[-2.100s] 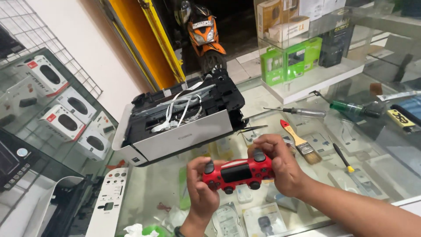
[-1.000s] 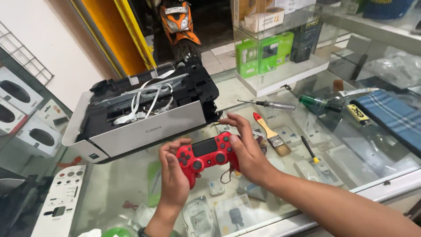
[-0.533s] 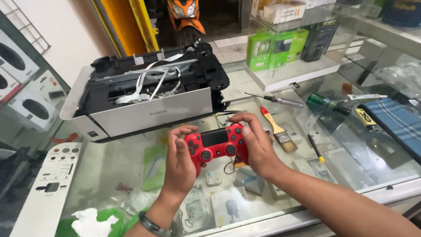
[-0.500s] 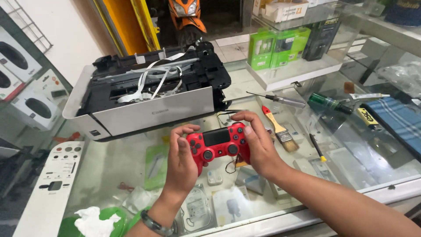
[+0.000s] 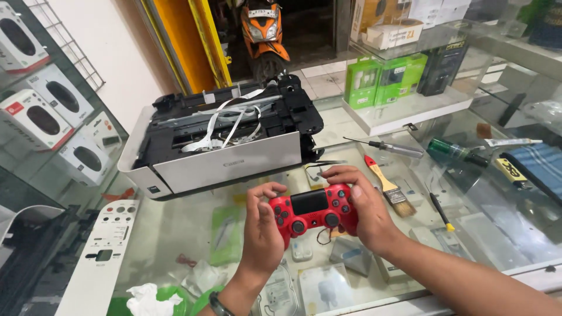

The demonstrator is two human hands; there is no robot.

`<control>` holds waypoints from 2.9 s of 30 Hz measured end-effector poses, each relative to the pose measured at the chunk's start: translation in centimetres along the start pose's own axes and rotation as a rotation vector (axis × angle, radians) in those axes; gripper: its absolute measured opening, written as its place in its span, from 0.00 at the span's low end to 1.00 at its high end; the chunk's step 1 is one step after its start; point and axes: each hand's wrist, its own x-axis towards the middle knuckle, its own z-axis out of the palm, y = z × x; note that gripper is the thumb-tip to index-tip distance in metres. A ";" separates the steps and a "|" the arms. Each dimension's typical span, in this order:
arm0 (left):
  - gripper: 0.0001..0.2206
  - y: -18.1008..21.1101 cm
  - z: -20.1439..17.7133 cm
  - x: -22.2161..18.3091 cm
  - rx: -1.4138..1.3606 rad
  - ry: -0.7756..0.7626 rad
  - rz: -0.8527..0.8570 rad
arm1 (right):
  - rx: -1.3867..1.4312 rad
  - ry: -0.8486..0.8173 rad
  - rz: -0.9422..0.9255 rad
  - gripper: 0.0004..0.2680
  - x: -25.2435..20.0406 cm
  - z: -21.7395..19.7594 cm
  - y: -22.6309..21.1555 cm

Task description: Repairing a red game controller by unscrewing the back plate and testing the buttons.

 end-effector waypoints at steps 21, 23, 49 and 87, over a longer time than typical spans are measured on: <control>0.27 -1.3 0.3 -0.7 -0.162 0.060 0.050 | 0.091 -0.123 0.084 0.16 -0.4 -1.0 -1.5; 0.27 -1.7 0.5 -0.7 -0.178 0.063 0.092 | 0.122 -0.094 0.044 0.16 -0.4 -0.7 -1.1; 0.35 1.5 -0.3 1.5 -0.193 0.184 -0.372 | 0.048 -0.399 0.789 0.14 2.8 -1.9 0.0; 0.24 3.0 -0.7 1.9 0.095 -0.164 -0.516 | 0.357 -0.109 0.854 0.21 1.4 -1.2 3.9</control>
